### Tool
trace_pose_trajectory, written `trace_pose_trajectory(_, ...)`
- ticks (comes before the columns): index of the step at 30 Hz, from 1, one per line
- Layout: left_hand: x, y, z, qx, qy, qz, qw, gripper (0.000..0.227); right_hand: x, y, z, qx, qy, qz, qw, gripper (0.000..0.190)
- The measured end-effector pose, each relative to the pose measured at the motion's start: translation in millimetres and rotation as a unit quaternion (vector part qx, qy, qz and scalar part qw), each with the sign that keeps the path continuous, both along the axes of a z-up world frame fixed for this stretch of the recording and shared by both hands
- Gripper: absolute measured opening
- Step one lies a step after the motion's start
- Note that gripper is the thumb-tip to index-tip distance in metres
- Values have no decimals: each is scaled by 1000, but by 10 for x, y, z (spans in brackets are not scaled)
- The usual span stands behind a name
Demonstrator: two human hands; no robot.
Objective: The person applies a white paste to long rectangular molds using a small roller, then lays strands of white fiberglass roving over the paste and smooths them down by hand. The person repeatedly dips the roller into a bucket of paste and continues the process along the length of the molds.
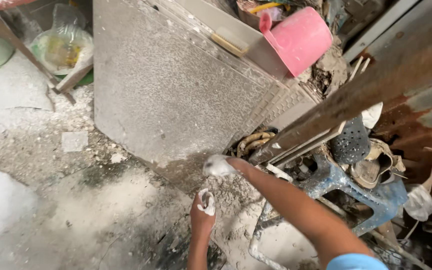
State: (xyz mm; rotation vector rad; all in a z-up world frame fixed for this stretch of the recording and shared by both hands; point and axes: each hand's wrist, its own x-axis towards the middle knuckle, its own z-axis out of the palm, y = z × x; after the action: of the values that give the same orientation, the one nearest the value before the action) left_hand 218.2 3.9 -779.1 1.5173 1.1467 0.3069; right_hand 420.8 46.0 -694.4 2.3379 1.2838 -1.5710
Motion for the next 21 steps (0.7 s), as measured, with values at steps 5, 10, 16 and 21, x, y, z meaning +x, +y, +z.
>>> trace_pose_trajectory(5, 268, -144, -27, -235, -64, 4, 970, 46, -170, -607, -131, 214, -30, -149, 965, 39)
trace_pose_trajectory(10, 660, -580, 22, -389, -155, -17, 908, 52, -252, -1632, -322, 365, 142, -509, 766, 31)
trace_pose_trajectory(16, 1028, -1014, -429, -553, -322, 6, 768, 50, -389, -1929, -995, 497, 427, -588, 474, 27)
trace_pose_trajectory(21, 1261, -1062, -291, -525, -296, 29, 797, 36, -327, -2114, -1187, 448, 361, -654, 490, 30)
